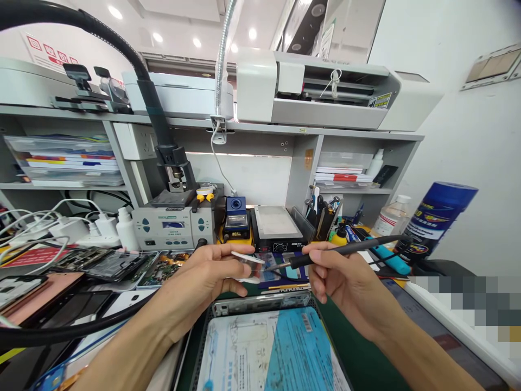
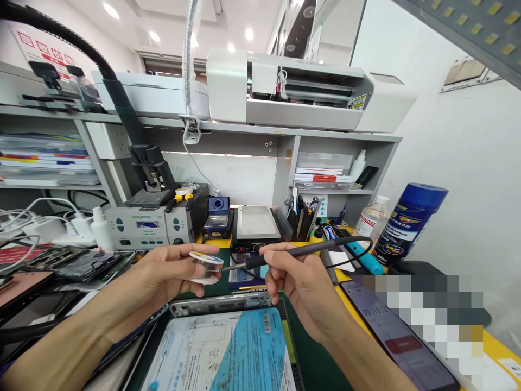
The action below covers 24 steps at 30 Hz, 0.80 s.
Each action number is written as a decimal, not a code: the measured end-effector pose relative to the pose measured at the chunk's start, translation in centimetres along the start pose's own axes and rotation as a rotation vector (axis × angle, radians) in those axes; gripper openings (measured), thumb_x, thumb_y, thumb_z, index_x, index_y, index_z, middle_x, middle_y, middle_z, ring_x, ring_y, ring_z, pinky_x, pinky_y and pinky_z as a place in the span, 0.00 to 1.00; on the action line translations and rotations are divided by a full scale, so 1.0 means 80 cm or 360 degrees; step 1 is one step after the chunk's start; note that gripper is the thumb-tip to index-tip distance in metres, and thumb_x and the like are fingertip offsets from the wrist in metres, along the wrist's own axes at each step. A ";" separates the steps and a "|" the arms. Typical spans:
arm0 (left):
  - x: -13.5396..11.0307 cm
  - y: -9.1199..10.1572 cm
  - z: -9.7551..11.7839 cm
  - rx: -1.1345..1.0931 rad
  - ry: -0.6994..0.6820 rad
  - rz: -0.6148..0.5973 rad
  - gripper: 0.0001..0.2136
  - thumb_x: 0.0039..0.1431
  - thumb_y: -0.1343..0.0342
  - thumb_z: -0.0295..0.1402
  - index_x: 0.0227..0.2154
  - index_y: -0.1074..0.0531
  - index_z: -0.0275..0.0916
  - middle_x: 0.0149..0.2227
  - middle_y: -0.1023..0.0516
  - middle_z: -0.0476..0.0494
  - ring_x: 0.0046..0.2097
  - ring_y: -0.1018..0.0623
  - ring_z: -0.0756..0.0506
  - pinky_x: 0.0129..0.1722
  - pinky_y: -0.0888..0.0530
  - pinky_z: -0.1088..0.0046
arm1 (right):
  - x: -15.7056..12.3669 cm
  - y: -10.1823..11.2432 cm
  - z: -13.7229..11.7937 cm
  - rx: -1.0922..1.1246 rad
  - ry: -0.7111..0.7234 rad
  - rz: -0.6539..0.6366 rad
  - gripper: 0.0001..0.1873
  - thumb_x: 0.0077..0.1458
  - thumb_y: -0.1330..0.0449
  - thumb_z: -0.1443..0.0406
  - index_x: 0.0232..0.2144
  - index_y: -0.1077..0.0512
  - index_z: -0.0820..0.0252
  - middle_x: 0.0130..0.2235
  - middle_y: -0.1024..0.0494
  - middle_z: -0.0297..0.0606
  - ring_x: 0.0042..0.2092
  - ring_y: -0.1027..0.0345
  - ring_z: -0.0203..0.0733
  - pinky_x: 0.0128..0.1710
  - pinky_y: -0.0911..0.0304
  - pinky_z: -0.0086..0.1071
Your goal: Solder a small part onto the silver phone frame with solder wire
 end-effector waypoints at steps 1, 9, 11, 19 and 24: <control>-0.001 0.000 0.001 0.0004 -0.0002 0.0007 0.19 0.56 0.30 0.26 0.52 0.18 0.31 0.40 0.10 0.35 0.43 0.16 0.41 0.38 0.22 0.70 | -0.001 0.000 0.000 -0.0002 -0.0001 0.0003 0.13 0.50 0.19 0.58 0.33 0.12 0.61 0.21 0.29 0.30 0.22 0.35 0.34 0.20 0.35 0.26; -0.001 0.006 0.008 0.0068 -0.0055 0.0104 0.21 0.54 0.29 0.28 0.52 0.18 0.33 0.39 0.12 0.39 0.40 0.19 0.43 0.41 0.24 0.66 | 0.001 0.002 -0.006 -0.0005 0.0037 0.0037 0.13 0.48 0.19 0.59 0.31 0.13 0.61 0.22 0.30 0.28 0.22 0.34 0.34 0.20 0.35 0.26; -0.001 0.010 0.010 0.0137 -0.0093 0.0127 0.23 0.53 0.28 0.30 0.53 0.18 0.35 0.40 0.12 0.40 0.41 0.19 0.42 0.43 0.26 0.64 | 0.003 0.004 -0.007 -0.0007 0.0050 0.0035 0.12 0.49 0.19 0.60 0.31 0.13 0.60 0.22 0.31 0.28 0.22 0.33 0.34 0.20 0.35 0.26; -0.019 0.013 0.029 0.0579 -0.0231 0.0096 0.27 0.53 0.24 0.39 0.56 0.20 0.45 0.48 0.10 0.41 0.53 0.17 0.32 0.55 0.28 0.55 | 0.010 0.013 -0.015 -0.0063 0.0004 -0.0067 0.09 0.50 0.21 0.63 0.33 0.12 0.61 0.23 0.31 0.28 0.23 0.31 0.36 0.20 0.34 0.28; -0.047 0.003 0.009 0.0927 -0.0357 0.0251 0.25 0.54 0.26 0.47 0.55 0.18 0.51 0.51 0.11 0.43 0.55 0.16 0.30 0.56 0.26 0.55 | 0.012 0.020 -0.024 -0.0109 -0.0050 -0.0149 0.08 0.50 0.22 0.65 0.34 0.13 0.62 0.23 0.30 0.28 0.23 0.30 0.37 0.20 0.35 0.28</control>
Point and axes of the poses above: each hand's wrist, its own x-axis towards the middle knuckle, its own y-axis out of the back of the hand, z = x × y, the point moved 5 cm from there along x, towards the middle knuckle
